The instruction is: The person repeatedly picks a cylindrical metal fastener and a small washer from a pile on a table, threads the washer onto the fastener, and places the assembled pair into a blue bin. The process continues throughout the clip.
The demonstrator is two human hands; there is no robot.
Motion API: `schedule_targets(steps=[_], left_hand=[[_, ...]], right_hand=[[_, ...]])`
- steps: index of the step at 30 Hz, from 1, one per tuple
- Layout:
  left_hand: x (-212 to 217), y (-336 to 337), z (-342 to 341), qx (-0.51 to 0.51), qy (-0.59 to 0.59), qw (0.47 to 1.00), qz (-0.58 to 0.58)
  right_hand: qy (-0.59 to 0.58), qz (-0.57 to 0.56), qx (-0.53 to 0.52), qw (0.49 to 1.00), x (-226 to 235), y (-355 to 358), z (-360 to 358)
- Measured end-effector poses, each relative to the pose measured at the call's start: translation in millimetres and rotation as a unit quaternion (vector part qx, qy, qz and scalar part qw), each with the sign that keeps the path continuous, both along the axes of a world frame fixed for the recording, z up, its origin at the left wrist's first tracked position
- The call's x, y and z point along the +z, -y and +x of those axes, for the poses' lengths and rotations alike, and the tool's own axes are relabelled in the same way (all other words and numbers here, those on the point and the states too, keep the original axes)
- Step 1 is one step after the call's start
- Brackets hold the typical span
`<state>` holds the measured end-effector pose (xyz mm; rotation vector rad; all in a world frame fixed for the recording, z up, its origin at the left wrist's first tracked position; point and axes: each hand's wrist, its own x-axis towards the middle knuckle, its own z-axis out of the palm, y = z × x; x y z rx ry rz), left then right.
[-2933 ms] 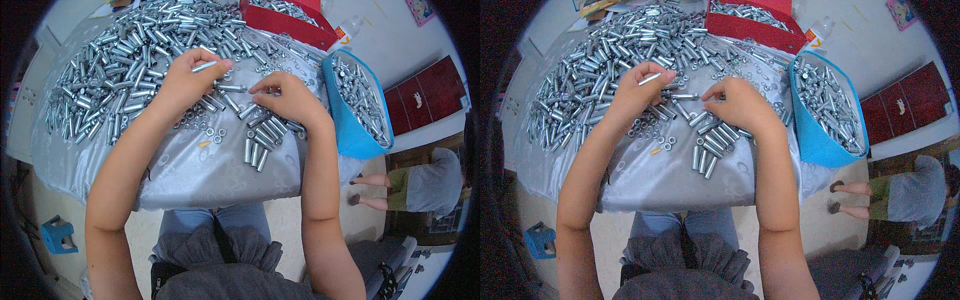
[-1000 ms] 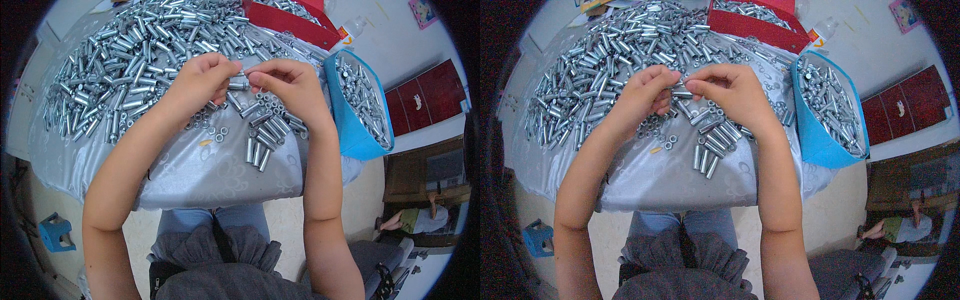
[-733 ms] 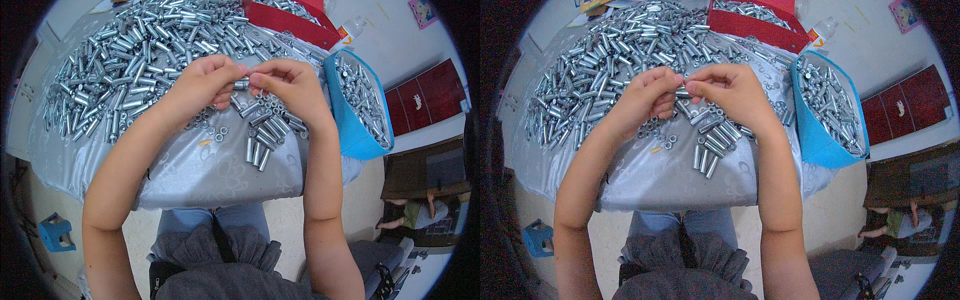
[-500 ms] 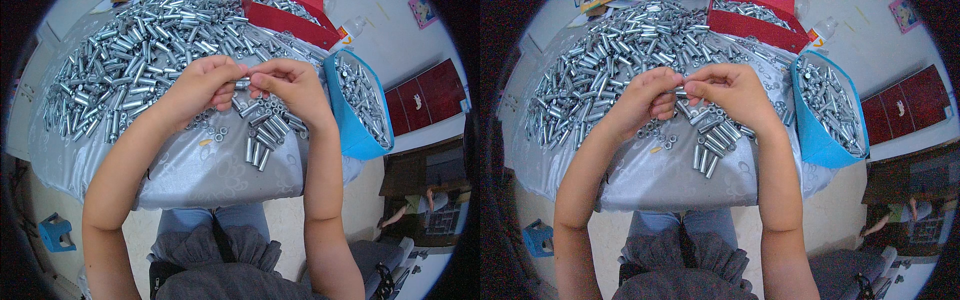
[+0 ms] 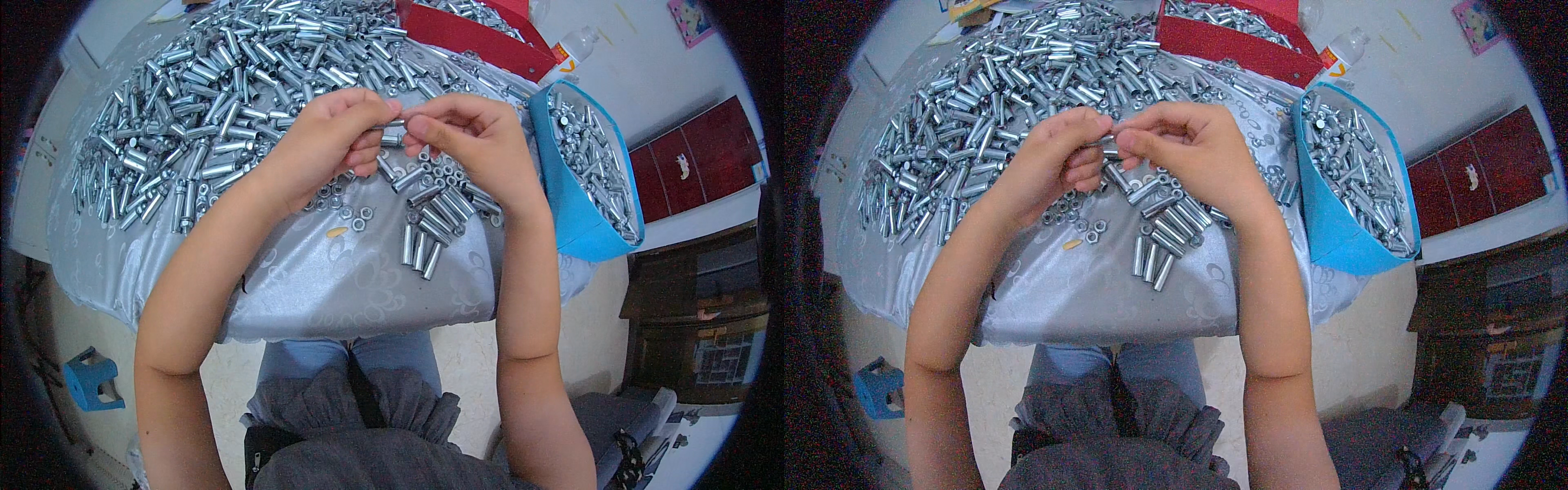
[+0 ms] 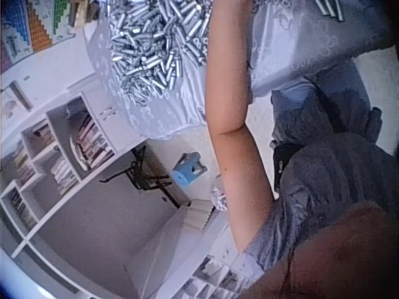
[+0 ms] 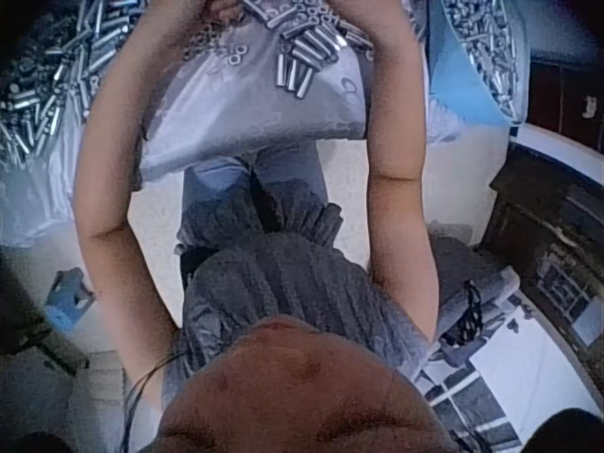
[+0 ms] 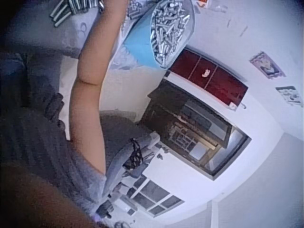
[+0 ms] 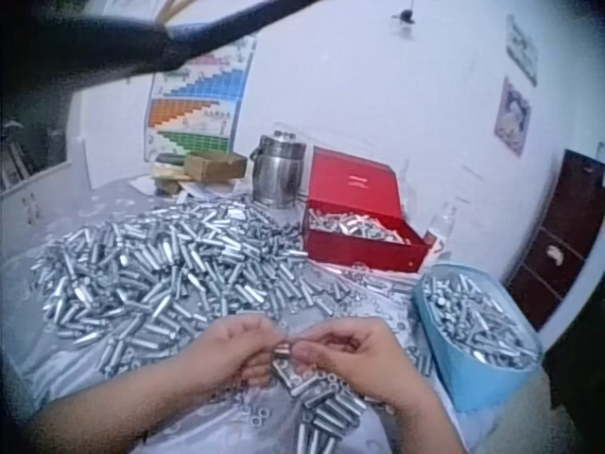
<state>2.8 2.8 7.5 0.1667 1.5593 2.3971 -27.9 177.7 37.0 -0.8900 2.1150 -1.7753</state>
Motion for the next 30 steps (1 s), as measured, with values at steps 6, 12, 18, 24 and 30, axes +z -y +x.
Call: schedule_targets(steps=[6,12,18,24,30], left_hand=[[5,1,1,-0.032,0.011,0.999,0.001],[1,3,-1,-0.042,-0.007,0.999,0.004],[1,1,-2,-0.046,-0.013,0.999,-0.011],[-1,2,0,-0.038,0.013,0.996,-0.083],[3,1,3,-0.041,0.018,0.994,-0.096]], right_hand=[[0.007,-0.02,-0.006,1.0,-3,3,0],[-0.026,-0.034,-0.007,0.999,-13,5,-5],[-0.031,-0.021,-0.023,0.999,-12,7,0],[-0.159,0.09,-0.04,0.982,-16,5,0],[-0.102,0.085,-0.024,0.991,-8,-1,-2]])
